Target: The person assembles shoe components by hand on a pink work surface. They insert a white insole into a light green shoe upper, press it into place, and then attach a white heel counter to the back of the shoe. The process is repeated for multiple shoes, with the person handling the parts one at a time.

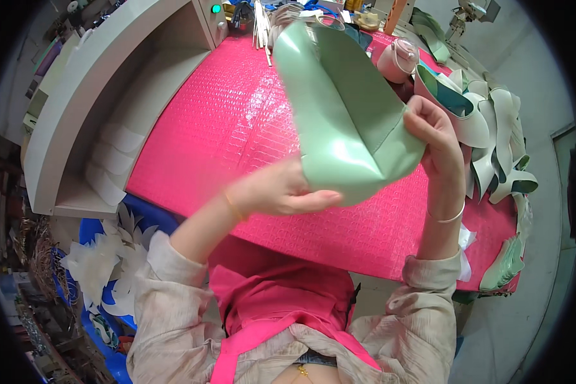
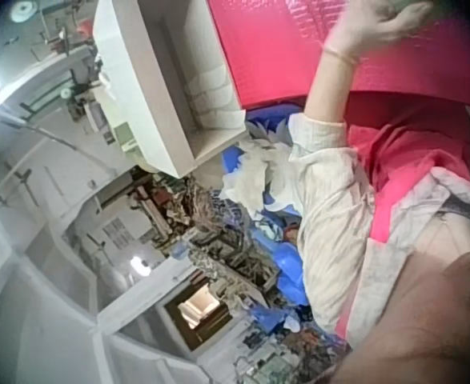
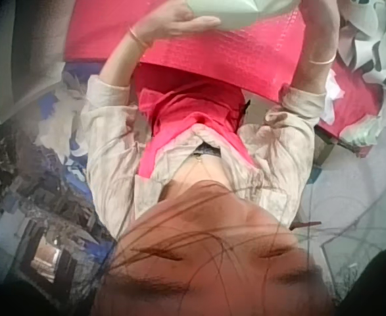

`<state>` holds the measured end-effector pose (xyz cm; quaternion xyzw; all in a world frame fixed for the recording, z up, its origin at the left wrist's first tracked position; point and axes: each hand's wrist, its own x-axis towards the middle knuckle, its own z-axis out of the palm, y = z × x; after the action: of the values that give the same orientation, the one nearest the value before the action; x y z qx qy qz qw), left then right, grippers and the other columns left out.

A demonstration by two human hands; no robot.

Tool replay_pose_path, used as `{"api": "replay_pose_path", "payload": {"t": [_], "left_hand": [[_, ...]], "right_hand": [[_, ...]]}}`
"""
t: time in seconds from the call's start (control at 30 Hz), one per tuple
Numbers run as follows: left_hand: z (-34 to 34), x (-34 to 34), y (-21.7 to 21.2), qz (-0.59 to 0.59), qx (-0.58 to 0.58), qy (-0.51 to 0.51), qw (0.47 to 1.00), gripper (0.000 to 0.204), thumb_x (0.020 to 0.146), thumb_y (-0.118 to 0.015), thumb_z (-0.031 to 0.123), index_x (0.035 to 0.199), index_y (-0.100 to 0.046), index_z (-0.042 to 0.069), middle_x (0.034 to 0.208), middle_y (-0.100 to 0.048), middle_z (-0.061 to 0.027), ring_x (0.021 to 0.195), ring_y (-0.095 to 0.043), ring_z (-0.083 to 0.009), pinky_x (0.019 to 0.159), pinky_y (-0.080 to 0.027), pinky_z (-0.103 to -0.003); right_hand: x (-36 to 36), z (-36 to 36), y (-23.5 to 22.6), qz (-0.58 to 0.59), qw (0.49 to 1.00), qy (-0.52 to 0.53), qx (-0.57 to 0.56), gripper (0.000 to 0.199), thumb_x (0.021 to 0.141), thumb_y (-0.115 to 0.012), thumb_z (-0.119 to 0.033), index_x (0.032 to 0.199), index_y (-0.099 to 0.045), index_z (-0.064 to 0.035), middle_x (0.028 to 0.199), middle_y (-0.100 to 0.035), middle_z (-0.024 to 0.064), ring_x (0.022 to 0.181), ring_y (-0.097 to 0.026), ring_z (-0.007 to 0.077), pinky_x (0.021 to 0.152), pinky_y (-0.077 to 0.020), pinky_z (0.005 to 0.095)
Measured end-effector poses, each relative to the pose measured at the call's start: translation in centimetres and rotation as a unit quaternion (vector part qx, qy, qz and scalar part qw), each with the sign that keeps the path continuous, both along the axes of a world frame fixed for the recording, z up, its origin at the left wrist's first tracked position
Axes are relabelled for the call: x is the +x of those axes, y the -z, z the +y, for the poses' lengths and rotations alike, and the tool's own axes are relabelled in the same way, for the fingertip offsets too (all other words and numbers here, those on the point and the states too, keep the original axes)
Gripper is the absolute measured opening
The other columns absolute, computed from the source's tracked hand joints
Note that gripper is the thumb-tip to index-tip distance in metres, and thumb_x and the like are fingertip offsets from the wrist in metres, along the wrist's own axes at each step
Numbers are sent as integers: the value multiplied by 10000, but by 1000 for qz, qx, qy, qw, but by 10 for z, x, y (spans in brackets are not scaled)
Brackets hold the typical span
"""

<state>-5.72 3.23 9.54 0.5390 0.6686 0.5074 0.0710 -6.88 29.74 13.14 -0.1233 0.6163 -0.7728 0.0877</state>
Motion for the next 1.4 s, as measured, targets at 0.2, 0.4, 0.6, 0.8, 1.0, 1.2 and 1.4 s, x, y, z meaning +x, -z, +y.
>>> {"api": "replay_pose_path", "payload": {"t": [0.2,0.4,0.6,0.8,1.0,1.2,1.4], "left_hand": [[14,51,83,-587,266,23,764,494,938,-439,341,1233,-449,-54,1260,-499,-93,1179,-440,-197,1024,-285,-340],[22,62,72,-557,408,2,723,437,924,-470,285,1250,-448,-6,1284,-488,-88,1209,-431,-207,1044,-279,-373],[16,67,64,-594,434,6,677,359,916,-501,262,1153,-527,-6,1225,-532,-89,1143,-485,-178,1001,-328,-323],[-7,70,76,-704,382,-9,599,497,928,-451,341,1326,-346,64,1251,-493,-60,1141,-474,-209,1006,-331,-359],[-23,40,116,-592,400,-230,661,464,876,-552,144,1303,-372,177,1179,-503,-42,1080,-499,-185,937,-395,-347],[-51,111,109,-173,76,-610,769,994,736,-619,-31,1421,83,127,1349,-280,-171,1201,-397,-276,1032,-295,-427],[-1,44,110,-27,-44,-362,931,568,679,-692,58,1193,-449,50,1159,-513,-167,1085,-486,-335,934,-382,-414]], "right_hand": [[-2,-42,24,5,995,70,70,161,829,-635,-171,785,-554,-39,696,-576,-4,596,-509,38,544,-383,182],[-16,-72,14,53,980,111,155,176,862,-590,-177,784,-550,-25,644,-578,8,532,-502,45,469,-371,194],[-26,-79,0,66,977,90,183,173,847,-602,-166,779,-562,-12,649,-597,26,524,-522,51,462,-384,192],[-23,-94,-3,102,982,-29,156,194,847,-614,-191,780,-543,-23,631,-571,-2,542,-526,42,473,-387,203],[-12,-88,-21,387,679,-179,597,223,751,-665,-227,765,-521,-57,575,-528,96,550,-564,225,488,-380,361],[-13,-91,11,308,690,-312,575,312,779,-642,-302,960,-595,-52,824,-589,123,767,-590,267,671,-475,355],[-16,-136,39,65,939,-185,283,427,823,-597,-308,1147,-529,-38,1017,-559,169,994,-547,289,837,-461,348]]}}
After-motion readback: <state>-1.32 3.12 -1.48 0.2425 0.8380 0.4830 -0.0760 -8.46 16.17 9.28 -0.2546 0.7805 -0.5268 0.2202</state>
